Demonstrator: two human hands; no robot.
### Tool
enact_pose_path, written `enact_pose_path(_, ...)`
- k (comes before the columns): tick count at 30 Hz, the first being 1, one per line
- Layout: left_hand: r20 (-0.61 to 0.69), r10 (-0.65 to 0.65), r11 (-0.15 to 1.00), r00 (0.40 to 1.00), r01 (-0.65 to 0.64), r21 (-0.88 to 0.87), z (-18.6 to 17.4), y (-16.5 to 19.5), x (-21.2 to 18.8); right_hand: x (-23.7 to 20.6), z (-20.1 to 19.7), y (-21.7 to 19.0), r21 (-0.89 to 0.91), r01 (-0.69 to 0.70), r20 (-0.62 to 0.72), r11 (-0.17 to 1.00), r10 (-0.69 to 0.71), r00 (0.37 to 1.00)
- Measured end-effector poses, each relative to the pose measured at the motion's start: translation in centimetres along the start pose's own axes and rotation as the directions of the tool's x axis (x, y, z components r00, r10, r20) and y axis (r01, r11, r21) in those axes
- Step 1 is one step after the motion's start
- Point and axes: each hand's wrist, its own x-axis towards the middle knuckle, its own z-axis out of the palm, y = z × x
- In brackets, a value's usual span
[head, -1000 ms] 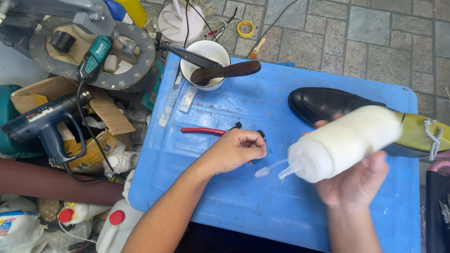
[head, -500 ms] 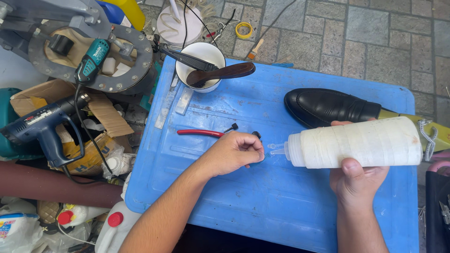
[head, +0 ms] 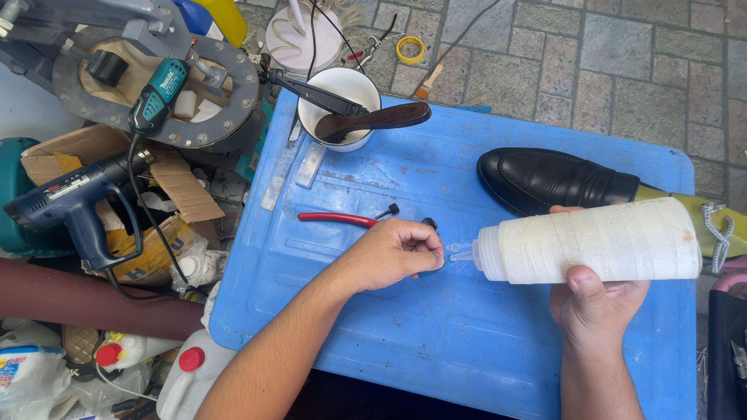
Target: The person applies glue from a squeeze bottle to a small black shoe component, presses it together, and wipes excess glue with a cloth. The person then uses a small tool to adjust the glued part and applies a strip of adhesive tape to secure it.
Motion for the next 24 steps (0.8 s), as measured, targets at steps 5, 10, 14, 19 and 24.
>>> enact_pose_path(5, 0.007, 0.017, 1.000, 1.000, -0.017, -0.013, -0.02, -0.07, 0.10, 0.08, 0.08, -0.06, -0.004, -0.004, -0.013, 1.000, 0.004, 1.000)
enact_pose_path(10, 0.011, 0.012, 1.000, 1.000, -0.012, -0.006, -0.07, -0.27, 0.21, 0.00, -0.05, 0.07, -0.015, -0.004, -0.011, 1.000, 0.004, 1.000)
enact_pose_path(14, 0.012, 0.022, 1.000, 1.000, -0.022, 0.001, -0.07, -0.04, 0.28, 0.32, 0.08, -0.13, -0.012, -0.013, -0.005, 1.000, 0.013, 1.000)
enact_pose_path(19, 0.010, 0.038, 0.999, 0.999, -0.038, -0.012, -0.01, 0.11, -0.01, 0.31, 0.25, -0.44, -0.004, -0.003, -0.003, 1.000, 0.003, 1.000)
enact_pose_path(24, 0.016, 0.046, 0.999, 0.999, -0.046, -0.016, 0.00, 0.12, 0.18, 0.46, 0.08, -0.37, -0.003, -0.011, 0.000, 1.000, 0.011, 1.000)
